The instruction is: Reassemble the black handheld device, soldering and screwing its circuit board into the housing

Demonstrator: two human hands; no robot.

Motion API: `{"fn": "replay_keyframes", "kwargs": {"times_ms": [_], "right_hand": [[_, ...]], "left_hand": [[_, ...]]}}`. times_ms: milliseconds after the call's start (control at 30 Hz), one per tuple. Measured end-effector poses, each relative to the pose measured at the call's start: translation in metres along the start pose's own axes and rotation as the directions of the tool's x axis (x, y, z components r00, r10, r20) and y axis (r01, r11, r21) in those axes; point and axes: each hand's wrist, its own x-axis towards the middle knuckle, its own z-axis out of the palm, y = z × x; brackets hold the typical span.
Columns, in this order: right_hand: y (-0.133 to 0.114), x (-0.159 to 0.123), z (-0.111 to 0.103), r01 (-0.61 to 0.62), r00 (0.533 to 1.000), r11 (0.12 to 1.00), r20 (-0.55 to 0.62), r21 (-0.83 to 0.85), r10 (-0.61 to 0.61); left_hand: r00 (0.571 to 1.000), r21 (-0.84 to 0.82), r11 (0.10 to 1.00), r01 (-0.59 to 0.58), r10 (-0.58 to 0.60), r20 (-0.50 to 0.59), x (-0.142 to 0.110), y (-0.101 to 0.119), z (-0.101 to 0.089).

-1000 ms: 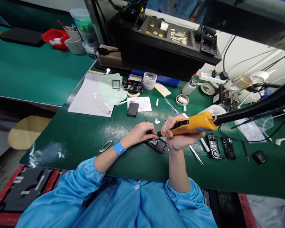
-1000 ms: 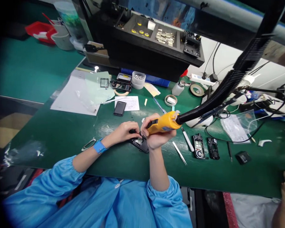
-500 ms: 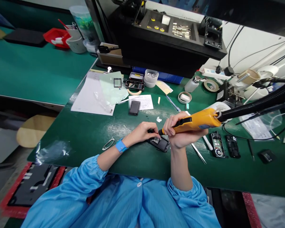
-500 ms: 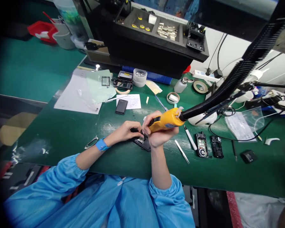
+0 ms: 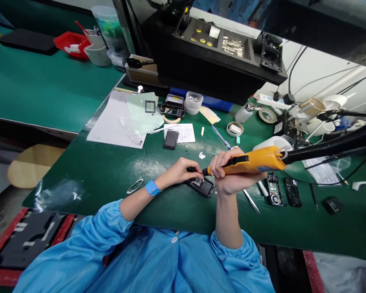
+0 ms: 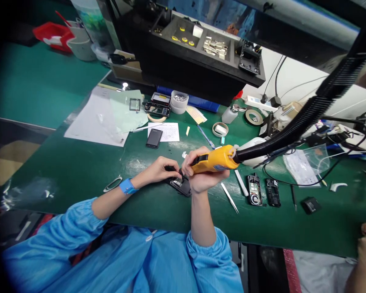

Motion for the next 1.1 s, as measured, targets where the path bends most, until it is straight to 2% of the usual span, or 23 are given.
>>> {"fn": "replay_keyframes", "kwargs": {"times_ms": [200,400,767,867,967,1100], "right_hand": [[0.005,-0.002,0.001,0.064,0.996,0.997,-0.052,-0.046,-0.067],[0.005,0.000,-0.003,0.078,0.997,0.996,0.014,-0.040,-0.078],[0.011,0.002,-0.003,0.052,0.995,0.999,0.085,-0.016,-0.050],[0.012,0.000,-0.001,0.057,0.997,0.997,0.064,-0.049,-0.054],[0.012,-0.003,0.001,0.056,0.998,0.993,-0.010,-0.106,-0.057],[0.015,-0.007,0.000,0.024,0.998,0.983,-0.048,-0.181,-0.033]], "left_hand": [[1.000,-0.013,1.000,-0.027,0.027,-0.007,0.000,-0.003,-0.001],[0.994,0.033,0.994,-0.105,0.105,0.001,0.000,-0.002,-0.005],[0.983,0.251,0.950,-0.184,0.178,0.048,-0.003,-0.004,-0.009],[0.979,0.298,0.932,-0.204,0.197,0.056,-0.002,-0.004,-0.011],[0.976,0.336,0.916,-0.218,0.212,0.055,-0.002,-0.002,-0.014],[0.976,0.371,0.905,-0.207,0.220,0.007,-0.002,-0.003,-0.017]]}}
